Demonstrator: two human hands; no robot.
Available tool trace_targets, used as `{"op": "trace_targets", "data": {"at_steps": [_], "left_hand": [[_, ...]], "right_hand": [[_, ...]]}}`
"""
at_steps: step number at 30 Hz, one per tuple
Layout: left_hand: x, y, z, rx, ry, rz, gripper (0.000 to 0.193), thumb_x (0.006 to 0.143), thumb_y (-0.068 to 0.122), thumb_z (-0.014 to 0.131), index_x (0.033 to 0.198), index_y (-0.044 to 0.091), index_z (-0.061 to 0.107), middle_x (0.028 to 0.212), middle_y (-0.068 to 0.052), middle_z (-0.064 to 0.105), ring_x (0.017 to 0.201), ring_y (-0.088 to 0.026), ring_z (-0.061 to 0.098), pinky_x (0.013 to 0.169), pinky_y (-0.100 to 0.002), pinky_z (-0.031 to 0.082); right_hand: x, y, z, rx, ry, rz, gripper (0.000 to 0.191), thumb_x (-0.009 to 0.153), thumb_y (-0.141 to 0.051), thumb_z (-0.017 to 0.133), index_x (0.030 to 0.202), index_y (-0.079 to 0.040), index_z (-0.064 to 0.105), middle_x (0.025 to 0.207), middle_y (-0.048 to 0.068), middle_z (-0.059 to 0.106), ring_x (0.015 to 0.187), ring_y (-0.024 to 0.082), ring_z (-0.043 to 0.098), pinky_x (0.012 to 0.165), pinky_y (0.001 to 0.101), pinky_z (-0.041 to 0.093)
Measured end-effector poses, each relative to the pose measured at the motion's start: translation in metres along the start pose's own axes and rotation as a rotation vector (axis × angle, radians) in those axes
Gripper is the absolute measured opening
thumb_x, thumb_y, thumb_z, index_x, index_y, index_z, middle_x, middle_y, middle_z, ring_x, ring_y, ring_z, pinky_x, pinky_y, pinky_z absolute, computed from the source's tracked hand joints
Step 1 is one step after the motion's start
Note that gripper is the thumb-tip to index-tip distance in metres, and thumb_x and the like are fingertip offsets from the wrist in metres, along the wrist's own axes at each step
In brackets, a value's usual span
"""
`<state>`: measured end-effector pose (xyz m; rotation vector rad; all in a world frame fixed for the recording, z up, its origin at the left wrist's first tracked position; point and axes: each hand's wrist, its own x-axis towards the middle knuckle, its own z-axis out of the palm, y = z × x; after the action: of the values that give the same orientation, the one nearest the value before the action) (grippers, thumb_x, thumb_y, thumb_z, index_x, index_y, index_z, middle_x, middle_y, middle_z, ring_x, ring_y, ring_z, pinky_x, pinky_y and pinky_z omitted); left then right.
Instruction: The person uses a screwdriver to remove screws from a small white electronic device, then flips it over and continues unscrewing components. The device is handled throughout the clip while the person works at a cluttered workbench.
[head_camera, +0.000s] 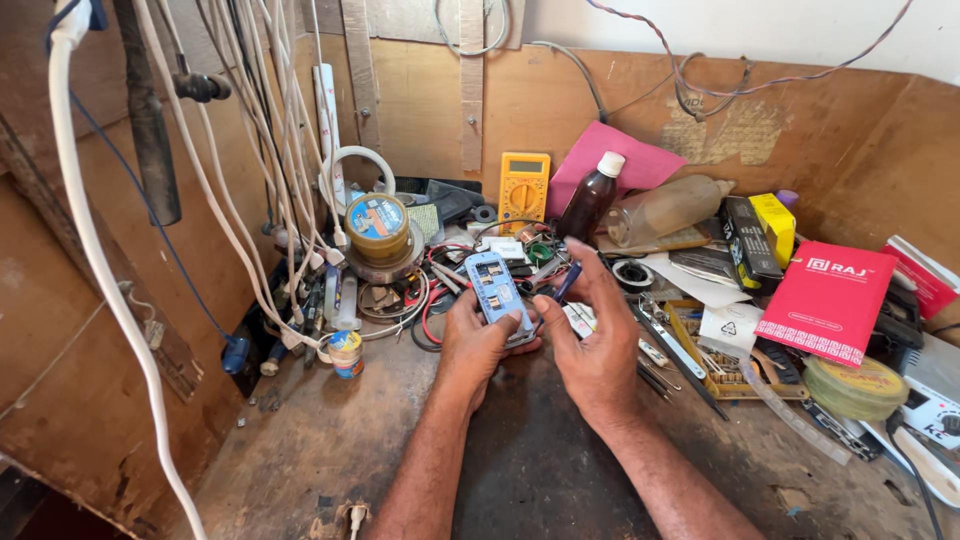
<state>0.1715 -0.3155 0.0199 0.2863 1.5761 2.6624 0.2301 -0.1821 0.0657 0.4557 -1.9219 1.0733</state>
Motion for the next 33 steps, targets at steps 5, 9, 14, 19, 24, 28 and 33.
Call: {"op": "trace_targets", "data": {"at_steps": [5, 9, 14, 19, 24, 28, 33], "left_hand": [[0.0, -0.001, 0.0, -0.009, 0.005, -0.006, 0.039, 0.088, -0.006, 0.059, 0.126, -0.003, 0.051, 0.102, -0.019, 0.074, 0.086, -0.026, 0.077, 0.068, -0.039, 0.068], [0.002, -0.003, 0.0, -0.019, -0.002, 0.014, 0.037, 0.089, -0.007, 0.058, 0.125, -0.005, 0.052, 0.103, -0.02, 0.074, 0.087, -0.027, 0.077, 0.069, -0.039, 0.068], [0.0, -0.003, 0.001, -0.065, 0.01, 0.033, 0.035, 0.091, -0.005, 0.057, 0.126, -0.005, 0.051, 0.104, -0.021, 0.075, 0.087, -0.029, 0.077, 0.07, -0.039, 0.067], [-0.001, 0.001, 0.008, 0.042, 0.023, 0.196, 0.037, 0.091, -0.006, 0.059, 0.127, -0.004, 0.056, 0.108, -0.015, 0.076, 0.096, -0.022, 0.075, 0.082, -0.033, 0.062], [-0.011, 0.011, 0.016, 0.4, 0.037, 0.389, 0.035, 0.086, -0.004, 0.067, 0.121, 0.0, 0.065, 0.109, -0.015, 0.077, 0.103, -0.025, 0.074, 0.088, -0.035, 0.057], [-0.025, 0.021, 0.017, 0.865, 0.133, 0.286, 0.035, 0.083, 0.0, 0.073, 0.117, 0.006, 0.067, 0.104, -0.021, 0.075, 0.102, -0.038, 0.071, 0.084, -0.047, 0.053], [-0.03, 0.028, 0.019, 0.961, 0.097, 0.461, 0.036, 0.081, -0.003, 0.07, 0.116, 0.006, 0.067, 0.103, -0.022, 0.072, 0.104, -0.043, 0.065, 0.083, -0.052, 0.05]], "right_hand": [[0.0, 0.003, 0.0, 0.098, 0.012, 0.169, 0.062, 0.093, 0.005, 0.071, 0.15, -0.008, 0.052, 0.092, 0.008, 0.07, 0.085, 0.013, 0.066, 0.079, 0.0273, 0.056], [-0.002, 0.011, 0.001, 0.225, -0.006, 0.098, 0.062, 0.099, 0.01, 0.057, 0.156, -0.006, 0.039, 0.102, 0.008, 0.071, 0.099, 0.013, 0.071, 0.09, 0.0286, 0.059], [-0.001, 0.02, -0.001, 0.214, 0.083, 0.098, 0.058, 0.103, 0.01, 0.055, 0.156, -0.006, 0.038, 0.104, 0.009, 0.07, 0.097, 0.014, 0.07, 0.088, 0.0287, 0.057], [-0.001, 0.023, -0.002, 0.16, 0.074, 0.126, 0.059, 0.1, 0.012, 0.054, 0.154, -0.005, 0.039, 0.102, 0.01, 0.071, 0.096, 0.014, 0.07, 0.087, 0.0295, 0.058], [-0.002, 0.023, -0.001, 0.09, 0.029, 0.19, 0.061, 0.096, 0.013, 0.054, 0.152, -0.006, 0.041, 0.096, 0.01, 0.073, 0.094, 0.015, 0.073, 0.085, 0.03, 0.059], [-0.002, 0.024, -0.001, 0.031, 0.025, 0.208, 0.062, 0.094, 0.013, 0.056, 0.151, -0.007, 0.042, 0.095, 0.01, 0.073, 0.093, 0.015, 0.074, 0.083, 0.0301, 0.059], [-0.001, 0.024, 0.0, 0.034, 0.028, 0.237, 0.063, 0.094, 0.012, 0.057, 0.152, -0.008, 0.042, 0.095, 0.009, 0.073, 0.091, 0.015, 0.073, 0.082, 0.0302, 0.059]]}}
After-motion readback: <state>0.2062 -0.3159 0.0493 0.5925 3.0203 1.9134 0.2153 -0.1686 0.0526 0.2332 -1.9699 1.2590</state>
